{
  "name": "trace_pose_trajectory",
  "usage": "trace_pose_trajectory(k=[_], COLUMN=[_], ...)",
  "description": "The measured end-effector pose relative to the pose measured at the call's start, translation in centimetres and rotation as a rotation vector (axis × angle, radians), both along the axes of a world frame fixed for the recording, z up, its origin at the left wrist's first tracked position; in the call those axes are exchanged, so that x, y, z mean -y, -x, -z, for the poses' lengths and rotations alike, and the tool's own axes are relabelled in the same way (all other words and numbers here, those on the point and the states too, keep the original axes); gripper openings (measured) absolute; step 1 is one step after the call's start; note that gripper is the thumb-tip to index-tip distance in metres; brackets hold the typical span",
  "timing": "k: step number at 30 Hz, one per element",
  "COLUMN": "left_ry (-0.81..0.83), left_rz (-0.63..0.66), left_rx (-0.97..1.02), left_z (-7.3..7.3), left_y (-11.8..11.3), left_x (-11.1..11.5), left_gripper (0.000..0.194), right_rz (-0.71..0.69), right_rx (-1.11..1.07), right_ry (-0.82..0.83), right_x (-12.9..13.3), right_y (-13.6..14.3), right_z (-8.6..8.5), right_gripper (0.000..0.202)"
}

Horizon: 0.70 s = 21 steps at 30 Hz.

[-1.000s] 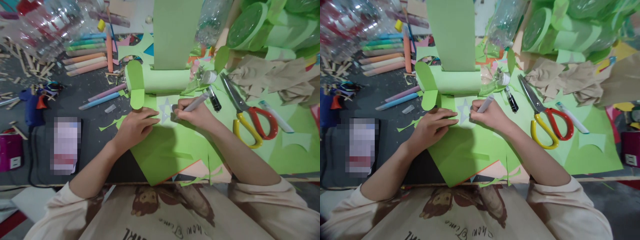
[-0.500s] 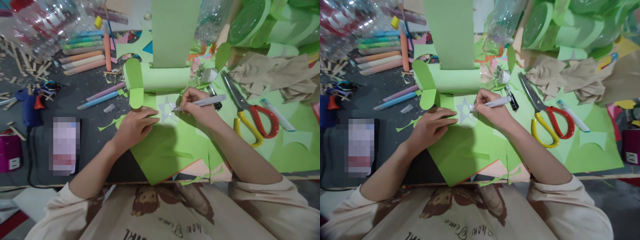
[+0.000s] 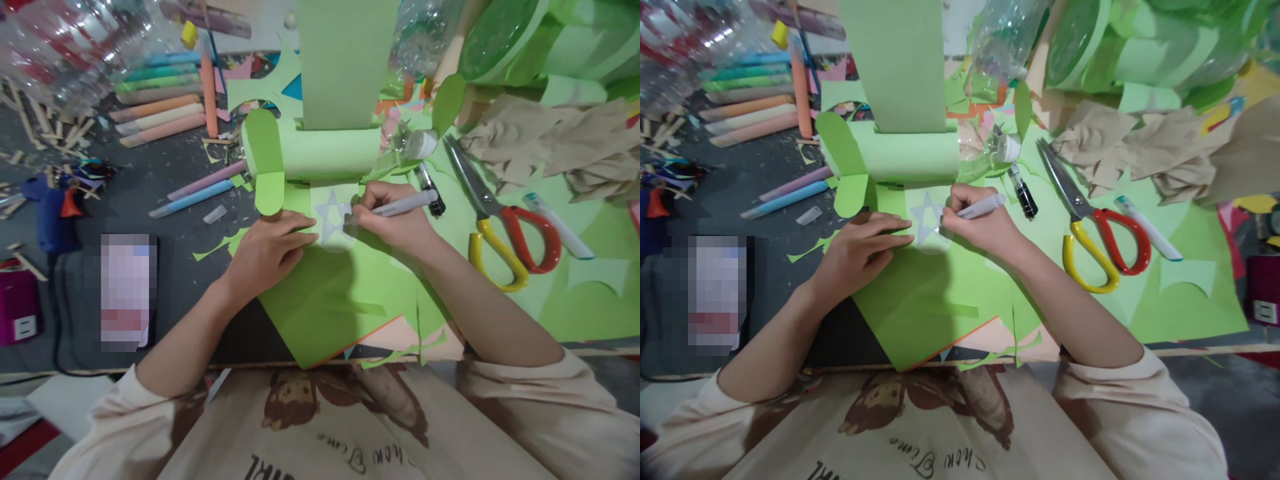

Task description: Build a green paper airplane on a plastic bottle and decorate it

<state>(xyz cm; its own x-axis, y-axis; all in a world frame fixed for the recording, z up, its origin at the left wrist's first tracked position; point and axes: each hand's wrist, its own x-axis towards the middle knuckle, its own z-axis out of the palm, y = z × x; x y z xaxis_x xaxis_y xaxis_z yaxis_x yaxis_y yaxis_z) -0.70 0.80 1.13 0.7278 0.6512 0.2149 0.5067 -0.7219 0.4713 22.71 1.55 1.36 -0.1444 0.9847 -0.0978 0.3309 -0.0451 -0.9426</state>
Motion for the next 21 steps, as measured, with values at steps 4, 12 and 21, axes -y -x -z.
trace_pose_trajectory(k=[4, 12, 21], left_ry=[0.021, 0.054, 0.104], left_rz=[-0.008, -0.009, -0.025], left_rx=[-0.017, -0.029, -0.042], left_z=[0.09, 0.07, 0.05], left_y=[0.01, 0.17, 0.14], left_x=[0.05, 0.03, 0.01], left_gripper=[0.035, 0.035, 0.034], right_rz=[-0.058, 0.028, -0.06], right_rx=[-0.039, -0.081, -0.079], right_ry=[0.062, 0.074, 0.084], right_x=[0.0, -0.15, 0.06], right_y=[-0.09, -0.47, -0.21], right_z=[-0.18, 0.06, -0.08], right_gripper=[0.032, 0.031, 0.031])
